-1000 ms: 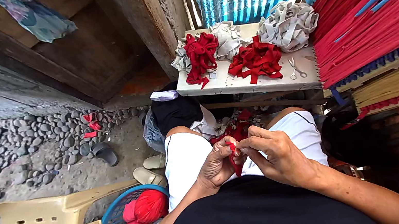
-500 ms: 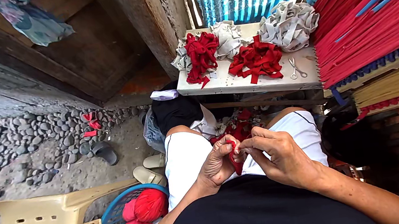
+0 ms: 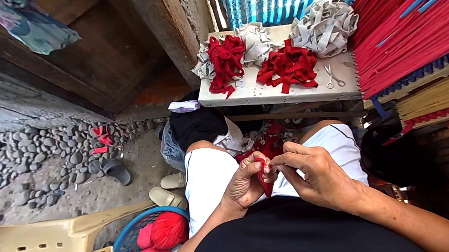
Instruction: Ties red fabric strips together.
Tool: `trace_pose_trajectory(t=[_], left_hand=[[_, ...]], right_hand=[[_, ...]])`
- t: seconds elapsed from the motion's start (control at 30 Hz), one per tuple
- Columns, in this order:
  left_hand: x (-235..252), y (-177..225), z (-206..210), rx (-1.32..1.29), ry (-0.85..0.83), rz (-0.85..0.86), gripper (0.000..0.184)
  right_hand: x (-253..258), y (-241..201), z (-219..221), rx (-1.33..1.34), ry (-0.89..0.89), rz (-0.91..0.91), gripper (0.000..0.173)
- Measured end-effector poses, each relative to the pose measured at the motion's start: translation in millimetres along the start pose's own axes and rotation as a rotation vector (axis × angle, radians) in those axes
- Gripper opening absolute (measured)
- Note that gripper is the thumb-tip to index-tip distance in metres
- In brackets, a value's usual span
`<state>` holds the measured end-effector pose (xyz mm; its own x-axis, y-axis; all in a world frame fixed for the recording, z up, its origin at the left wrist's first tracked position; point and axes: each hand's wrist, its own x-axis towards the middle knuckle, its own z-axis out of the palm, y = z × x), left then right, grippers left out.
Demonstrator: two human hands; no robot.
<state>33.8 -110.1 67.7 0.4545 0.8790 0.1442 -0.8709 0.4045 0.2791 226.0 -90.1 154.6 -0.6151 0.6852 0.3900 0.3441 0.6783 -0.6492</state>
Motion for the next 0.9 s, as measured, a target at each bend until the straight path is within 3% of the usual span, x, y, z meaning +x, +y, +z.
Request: trace_pose_trajectory(t=[0.6, 0.9], left_hand=[[0.7, 0.2, 0.4, 0.005, -0.038, -0.028, 0.006], [0.5, 2.7, 3.8, 0.144, 0.057, 0.011, 0.003]], right_hand=[[1.3, -2.2, -2.0, -0.008, -0.001, -0.012, 0.022], [1.2, 0.7, -2.6, -0.066, -0.021, -0.024, 0.022]])
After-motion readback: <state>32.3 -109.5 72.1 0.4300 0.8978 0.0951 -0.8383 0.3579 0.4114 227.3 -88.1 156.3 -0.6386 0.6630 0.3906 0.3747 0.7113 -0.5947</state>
